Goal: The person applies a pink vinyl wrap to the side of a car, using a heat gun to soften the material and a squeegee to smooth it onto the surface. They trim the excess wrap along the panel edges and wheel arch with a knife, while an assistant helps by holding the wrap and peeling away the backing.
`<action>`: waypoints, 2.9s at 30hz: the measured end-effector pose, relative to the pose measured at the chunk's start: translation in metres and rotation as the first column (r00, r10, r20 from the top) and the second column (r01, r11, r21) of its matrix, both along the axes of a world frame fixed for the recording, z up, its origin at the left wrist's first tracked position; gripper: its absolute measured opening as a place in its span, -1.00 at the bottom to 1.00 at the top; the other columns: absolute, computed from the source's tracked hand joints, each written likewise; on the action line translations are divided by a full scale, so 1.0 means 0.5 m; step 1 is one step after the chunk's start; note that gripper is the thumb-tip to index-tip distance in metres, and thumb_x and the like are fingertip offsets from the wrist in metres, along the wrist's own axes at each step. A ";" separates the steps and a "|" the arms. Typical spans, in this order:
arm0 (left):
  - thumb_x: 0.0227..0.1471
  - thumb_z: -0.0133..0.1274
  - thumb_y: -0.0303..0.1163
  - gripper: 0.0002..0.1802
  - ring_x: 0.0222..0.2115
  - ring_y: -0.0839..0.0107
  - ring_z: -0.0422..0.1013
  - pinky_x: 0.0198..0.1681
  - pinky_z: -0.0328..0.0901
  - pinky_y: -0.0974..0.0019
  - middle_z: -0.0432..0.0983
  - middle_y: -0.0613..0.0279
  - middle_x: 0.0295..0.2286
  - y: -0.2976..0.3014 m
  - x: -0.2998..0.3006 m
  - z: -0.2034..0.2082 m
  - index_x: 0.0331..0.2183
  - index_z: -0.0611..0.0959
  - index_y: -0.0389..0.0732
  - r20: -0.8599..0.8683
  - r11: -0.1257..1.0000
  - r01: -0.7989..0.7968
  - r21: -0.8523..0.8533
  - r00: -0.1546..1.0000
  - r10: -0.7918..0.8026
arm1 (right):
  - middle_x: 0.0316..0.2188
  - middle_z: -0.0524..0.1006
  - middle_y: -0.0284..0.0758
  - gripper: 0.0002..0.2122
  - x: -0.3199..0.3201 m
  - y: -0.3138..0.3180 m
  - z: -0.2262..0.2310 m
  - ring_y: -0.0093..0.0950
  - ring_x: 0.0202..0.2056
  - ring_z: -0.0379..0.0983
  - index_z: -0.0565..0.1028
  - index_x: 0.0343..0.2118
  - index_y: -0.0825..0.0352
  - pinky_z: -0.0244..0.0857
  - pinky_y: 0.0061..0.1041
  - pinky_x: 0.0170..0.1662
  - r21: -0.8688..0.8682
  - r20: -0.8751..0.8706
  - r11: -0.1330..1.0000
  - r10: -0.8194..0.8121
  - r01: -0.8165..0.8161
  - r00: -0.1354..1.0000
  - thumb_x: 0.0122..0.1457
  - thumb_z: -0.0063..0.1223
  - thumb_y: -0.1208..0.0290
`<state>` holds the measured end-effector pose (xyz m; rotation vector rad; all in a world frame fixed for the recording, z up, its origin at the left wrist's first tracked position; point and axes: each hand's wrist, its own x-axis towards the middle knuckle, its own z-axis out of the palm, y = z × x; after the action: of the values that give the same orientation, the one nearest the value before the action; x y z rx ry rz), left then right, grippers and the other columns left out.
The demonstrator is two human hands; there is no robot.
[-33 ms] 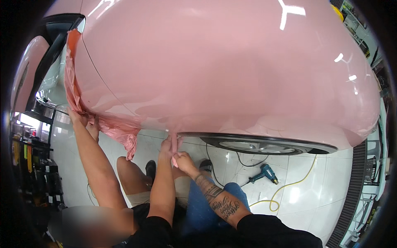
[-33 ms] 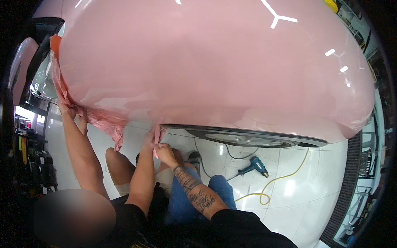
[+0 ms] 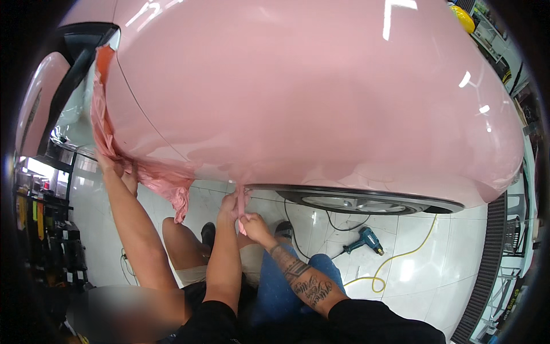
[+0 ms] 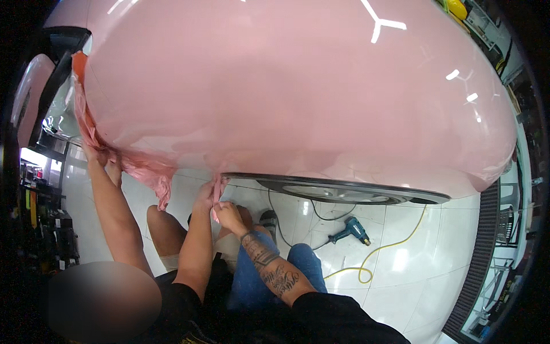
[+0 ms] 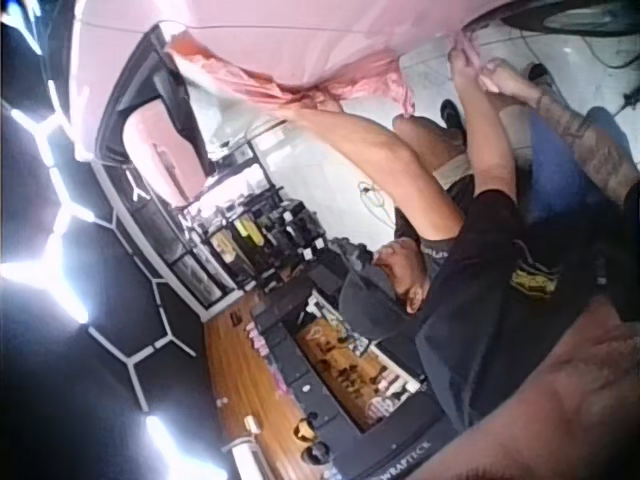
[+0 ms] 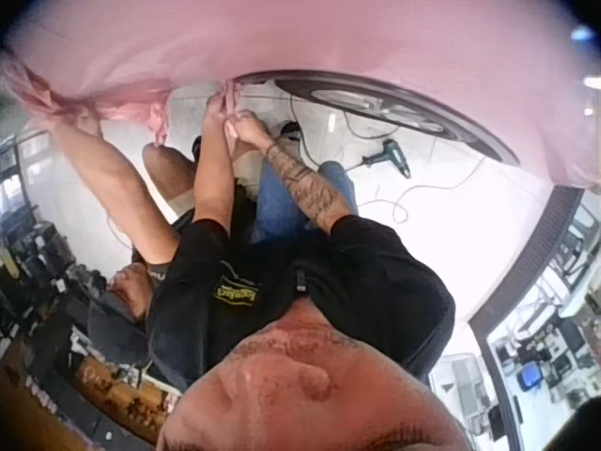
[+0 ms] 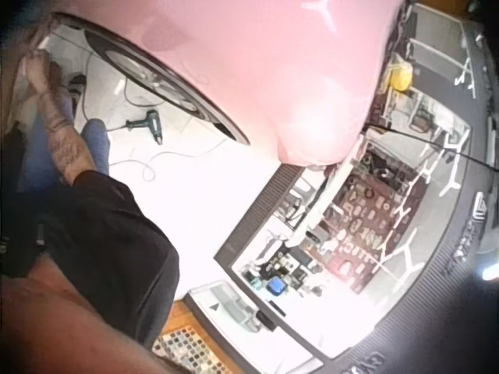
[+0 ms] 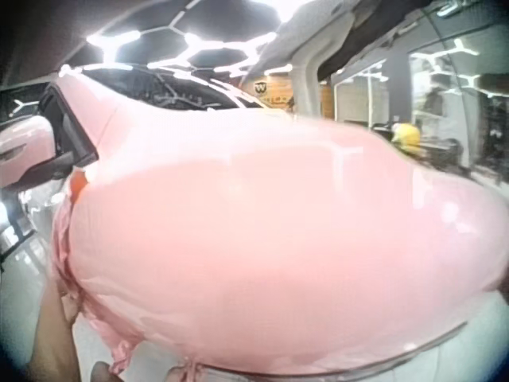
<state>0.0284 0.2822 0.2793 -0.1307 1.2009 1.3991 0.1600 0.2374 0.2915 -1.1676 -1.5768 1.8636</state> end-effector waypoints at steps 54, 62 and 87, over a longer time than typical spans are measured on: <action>-0.05 0.05 -0.55 -0.77 -0.41 0.18 0.48 -0.33 0.34 0.23 0.53 -0.02 -0.39 -0.001 0.048 0.080 -0.26 0.58 -0.37 -0.933 0.985 -0.072 -0.157 0.337 -0.124 | -0.32 0.47 -0.09 -0.80 0.151 0.066 0.104 -0.14 -0.19 0.40 0.54 -0.32 0.34 0.27 -0.28 -0.22 0.371 0.610 0.865 0.048 -0.338 0.791 0.10 -0.08 0.37; 0.02 0.03 -0.47 -0.81 -0.38 0.13 0.49 -0.27 0.34 0.22 0.56 -0.04 -0.40 -0.003 0.069 0.052 -0.31 0.59 -0.37 -0.881 0.967 -0.236 -0.095 0.472 0.028 | -0.52 0.43 -0.42 -0.82 0.030 0.134 -0.028 -0.57 -0.45 0.39 0.44 -0.54 0.34 0.19 -0.62 -0.36 -0.003 0.167 0.967 0.251 -0.254 0.953 0.11 -0.11 0.38; 0.03 0.09 -0.25 -0.68 -0.50 -0.02 0.40 -0.40 0.26 0.13 0.47 -0.14 -0.52 -0.088 0.079 -0.015 -0.39 0.56 -0.38 -0.968 0.973 0.060 -0.221 -0.134 -0.211 | -0.33 0.55 -0.32 -0.75 0.694 -0.152 -0.060 -0.52 -0.31 0.49 0.47 -0.17 0.35 0.32 -0.52 -0.24 -0.602 0.291 0.747 -0.125 0.283 0.949 0.19 -0.12 0.33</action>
<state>0.0680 0.2384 0.2719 1.3154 2.4883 1.0538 0.5072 0.1617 0.2613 -1.8245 -0.8412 2.2425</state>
